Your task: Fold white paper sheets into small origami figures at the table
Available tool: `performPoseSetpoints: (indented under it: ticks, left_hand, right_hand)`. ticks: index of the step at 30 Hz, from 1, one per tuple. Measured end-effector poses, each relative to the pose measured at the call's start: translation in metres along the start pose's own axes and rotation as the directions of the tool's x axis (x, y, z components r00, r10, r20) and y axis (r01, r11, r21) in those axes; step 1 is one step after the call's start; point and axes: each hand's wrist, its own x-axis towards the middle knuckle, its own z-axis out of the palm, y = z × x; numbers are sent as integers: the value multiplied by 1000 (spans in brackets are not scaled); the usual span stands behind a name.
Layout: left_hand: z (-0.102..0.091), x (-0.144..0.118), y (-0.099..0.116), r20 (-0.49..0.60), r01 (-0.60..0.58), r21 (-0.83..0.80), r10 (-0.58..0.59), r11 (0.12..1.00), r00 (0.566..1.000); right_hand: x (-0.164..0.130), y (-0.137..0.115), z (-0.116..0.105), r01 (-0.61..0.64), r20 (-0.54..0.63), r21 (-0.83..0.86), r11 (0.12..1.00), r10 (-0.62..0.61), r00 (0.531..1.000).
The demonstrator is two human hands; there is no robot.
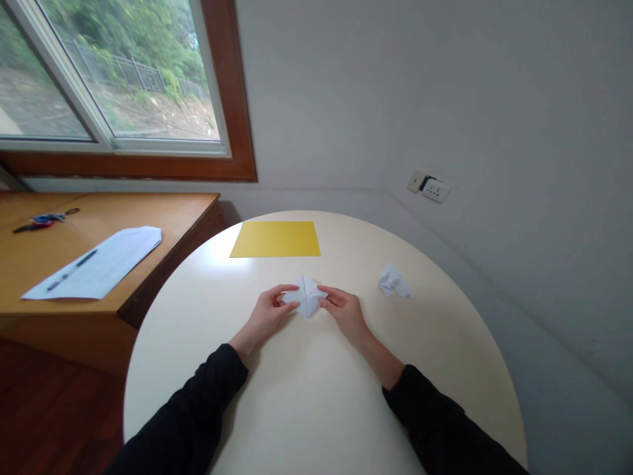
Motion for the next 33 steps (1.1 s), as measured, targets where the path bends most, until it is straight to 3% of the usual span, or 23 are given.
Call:
performPoseSetpoints:
  ticks: [12, 19, 27, 33]
  left_hand:
    - [-9, 37, 2, -62, 31, -2, -31, 1000, 998]
    - [-14, 70, 3, -108, 34, 7, -33, 999, 994]
    - [-18, 116, 3, -85, 26, -45, -30, 999, 996]
    - [-24, 136, 1, -102, 52, -41, -56, 998, 993]
  right_hand:
    - [37, 5, 3, 2, -12, -87, 996, -3, 1000]
    - [67, 5, 4, -1, 27, -87, 996, 4, 1000]
    - [113, 4, 0, 63, 27, -216, 974, -59, 998]
    - [135, 10, 2, 35, -6, -157, 987, -36, 999]
